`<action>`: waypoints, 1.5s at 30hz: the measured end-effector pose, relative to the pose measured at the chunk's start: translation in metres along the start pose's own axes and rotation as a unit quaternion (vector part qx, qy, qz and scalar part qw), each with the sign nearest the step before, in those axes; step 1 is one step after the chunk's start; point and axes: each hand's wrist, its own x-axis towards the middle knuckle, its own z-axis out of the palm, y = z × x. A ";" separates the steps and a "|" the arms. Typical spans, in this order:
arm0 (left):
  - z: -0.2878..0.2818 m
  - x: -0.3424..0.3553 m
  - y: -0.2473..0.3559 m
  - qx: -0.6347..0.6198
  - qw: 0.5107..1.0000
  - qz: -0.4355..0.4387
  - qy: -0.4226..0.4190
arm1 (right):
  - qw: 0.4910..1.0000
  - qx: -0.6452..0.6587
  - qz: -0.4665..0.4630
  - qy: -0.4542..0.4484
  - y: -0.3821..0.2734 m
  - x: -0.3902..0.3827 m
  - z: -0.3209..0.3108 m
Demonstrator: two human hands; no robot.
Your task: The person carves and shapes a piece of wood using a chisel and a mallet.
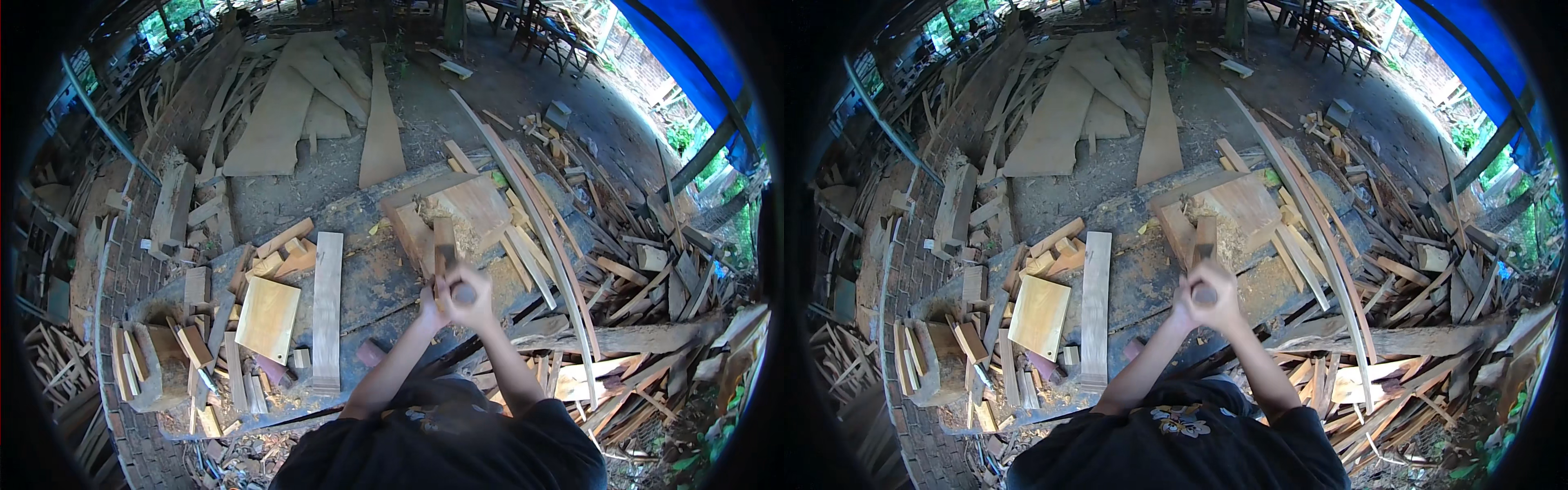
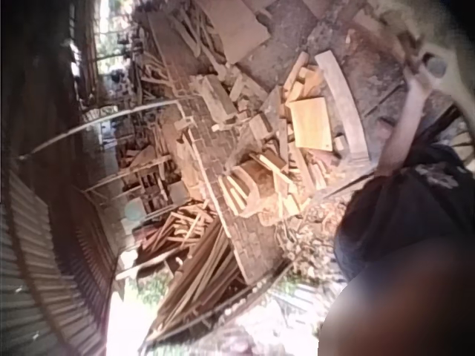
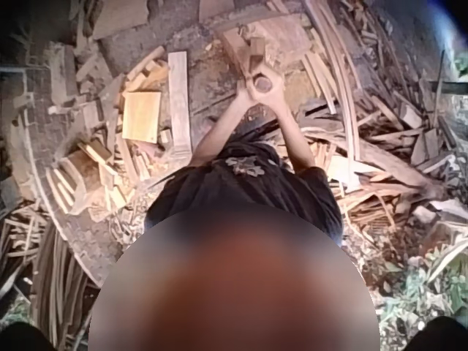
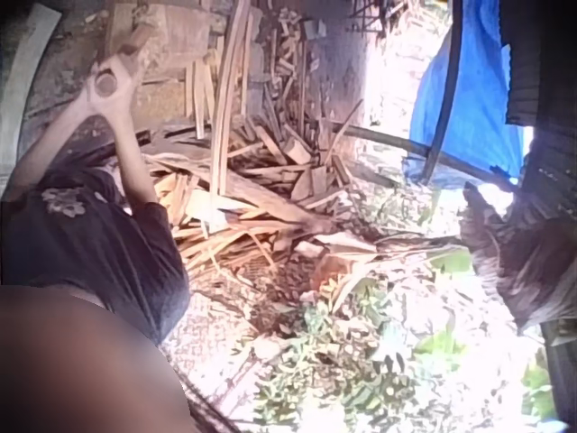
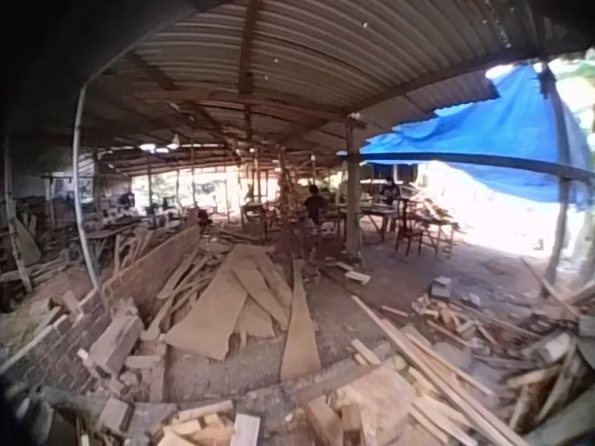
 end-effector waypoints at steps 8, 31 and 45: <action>-0.068 0.042 -0.014 -0.155 0.975 -0.029 -0.154 | 0.999 0.007 -0.041 0.025 -0.025 0.009 -0.005; 0.062 -0.029 0.025 0.072 0.993 -0.014 0.096 | 0.991 0.107 -0.075 0.034 0.010 -0.005 -0.024; 0.041 -0.017 0.021 0.045 0.993 -0.066 0.090 | 0.995 0.077 0.011 -0.054 0.071 0.021 -0.012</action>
